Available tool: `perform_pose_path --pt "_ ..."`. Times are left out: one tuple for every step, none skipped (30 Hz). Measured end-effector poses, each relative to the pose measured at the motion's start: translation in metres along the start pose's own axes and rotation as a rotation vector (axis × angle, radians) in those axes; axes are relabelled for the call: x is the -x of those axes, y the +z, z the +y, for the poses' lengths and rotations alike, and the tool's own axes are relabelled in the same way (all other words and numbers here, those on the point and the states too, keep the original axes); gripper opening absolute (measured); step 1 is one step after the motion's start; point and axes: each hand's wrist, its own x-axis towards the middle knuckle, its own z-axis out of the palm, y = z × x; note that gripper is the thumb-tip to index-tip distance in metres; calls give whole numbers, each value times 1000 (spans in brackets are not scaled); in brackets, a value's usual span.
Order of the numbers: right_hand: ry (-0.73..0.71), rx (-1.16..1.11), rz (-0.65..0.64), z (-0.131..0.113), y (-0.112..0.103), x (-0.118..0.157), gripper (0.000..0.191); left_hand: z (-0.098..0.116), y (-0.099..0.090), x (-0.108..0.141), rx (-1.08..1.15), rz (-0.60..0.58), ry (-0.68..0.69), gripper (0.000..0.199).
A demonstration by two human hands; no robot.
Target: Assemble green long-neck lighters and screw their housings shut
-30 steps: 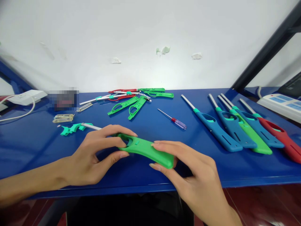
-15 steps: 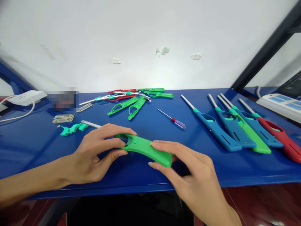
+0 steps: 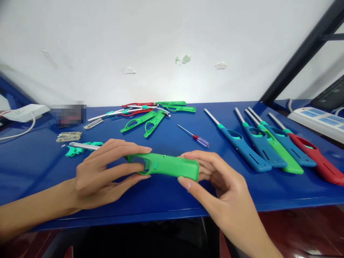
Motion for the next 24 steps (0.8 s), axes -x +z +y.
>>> perform_pose_path --pt "-12 2 15 0 1 0 31 0 0 0 -3 7 -16 16" --pt "-21 7 28 1 1 1 33 1 0 0 -7 15 -38 18" --pt "-27 13 39 2 2 1 35 1 0 0 -15 17 -63 21" --pt "-29 21 48 2 2 2 36 1 0 0 -29 7 -94 24" --pt "-30 34 57 3 2 2 35 0 1 1 -42 -12 -126 28" --pt "-30 52 61 3 2 2 33 -1 1 1 -48 -37 -148 29" --pt "-28 74 57 4 2 3 29 -2 1 1 -42 -62 -152 28" --pt "-29 94 50 4 2 3 26 -3 2 1 -30 -86 -144 26" --pt "-25 112 44 4 2 3 23 -4 2 0 -13 -98 -126 23" --pt "-25 121 42 5 2 3 21 -5 2 0 3 -98 -105 21" --pt "-28 121 45 5 3 3 20 -5 3 0 18 -92 -86 19" --pt "-30 116 48 5 3 3 21 -6 3 0 28 -86 -79 19" --pt "-32 113 53 5 4 3 21 -6 3 0 34 -78 -81 20" --pt "-35 113 53 4 4 3 21 -5 2 -1 39 -73 -85 22" --pt "-38 116 49 4 4 3 21 -5 2 -1 43 -71 -87 23" --pt "-45 119 45 3 4 3 21 -4 2 -1 44 -71 -85 25" --pt "-54 122 39 3 4 3 21 -4 2 -2 46 -74 -81 26" --pt "-73 119 35 2 4 3 20 -3 1 -2 47 -79 -78 26" --pt "-96 113 31 2 3 3 20 -3 1 -2 50 -85 -75 25" --pt "-114 104 21 1 3 3 20 -3 1 -2 53 -91 -74 25" --pt "-134 92 11 1 2 3 20 -3 1 -2 59 -96 -73 24" --pt "-150 81 1 1 2 3 20 -3 0 -2 65 -101 -72 23" --pt "-160 74 -7 0 1 4 20 -3 0 -2 71 -106 -72 23" --pt "-164 74 -11 0 1 4 20 -3 0 -2 74 -107 -70 23"
